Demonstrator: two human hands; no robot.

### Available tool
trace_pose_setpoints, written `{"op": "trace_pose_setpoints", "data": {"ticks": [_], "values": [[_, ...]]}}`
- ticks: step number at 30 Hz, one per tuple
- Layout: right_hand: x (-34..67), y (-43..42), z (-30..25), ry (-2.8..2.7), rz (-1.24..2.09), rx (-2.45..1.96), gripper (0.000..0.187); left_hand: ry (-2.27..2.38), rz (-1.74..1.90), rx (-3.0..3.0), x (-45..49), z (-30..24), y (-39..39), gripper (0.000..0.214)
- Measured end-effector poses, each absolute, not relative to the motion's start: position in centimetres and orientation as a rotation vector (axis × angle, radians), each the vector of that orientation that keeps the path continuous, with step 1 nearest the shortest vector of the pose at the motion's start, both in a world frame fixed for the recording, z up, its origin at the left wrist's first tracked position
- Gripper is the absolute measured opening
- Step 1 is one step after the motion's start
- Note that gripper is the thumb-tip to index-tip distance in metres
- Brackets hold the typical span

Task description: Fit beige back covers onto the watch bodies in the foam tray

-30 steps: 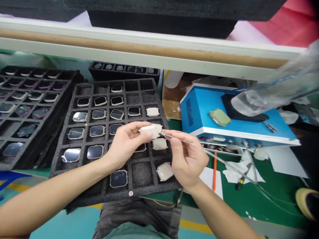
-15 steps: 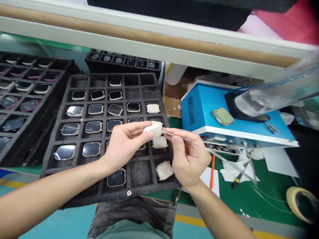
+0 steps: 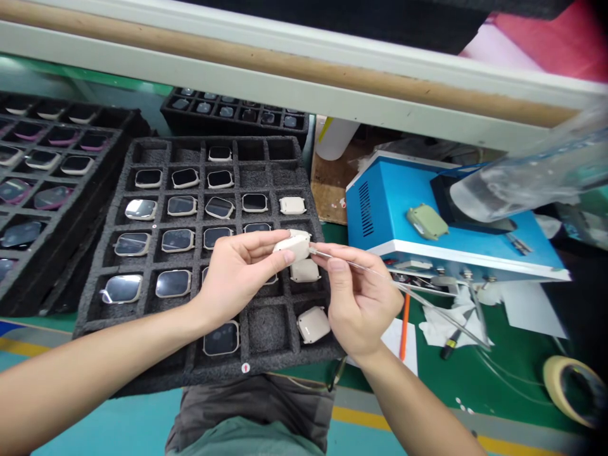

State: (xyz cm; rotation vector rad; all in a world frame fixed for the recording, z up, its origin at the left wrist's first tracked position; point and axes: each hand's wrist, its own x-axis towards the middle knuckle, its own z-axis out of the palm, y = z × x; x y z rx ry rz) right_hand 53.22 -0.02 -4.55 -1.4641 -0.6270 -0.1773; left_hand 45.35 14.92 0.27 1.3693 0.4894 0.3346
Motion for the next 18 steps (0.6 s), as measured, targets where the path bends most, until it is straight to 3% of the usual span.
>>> {"op": "trace_pose_setpoints", "data": {"ticks": [18], "values": [[53.42,-0.08,-4.67,-0.669,-0.179,-1.444,0.012,0.446,0.341,1.280,45.13,0.59,14.69,0.029]]}}
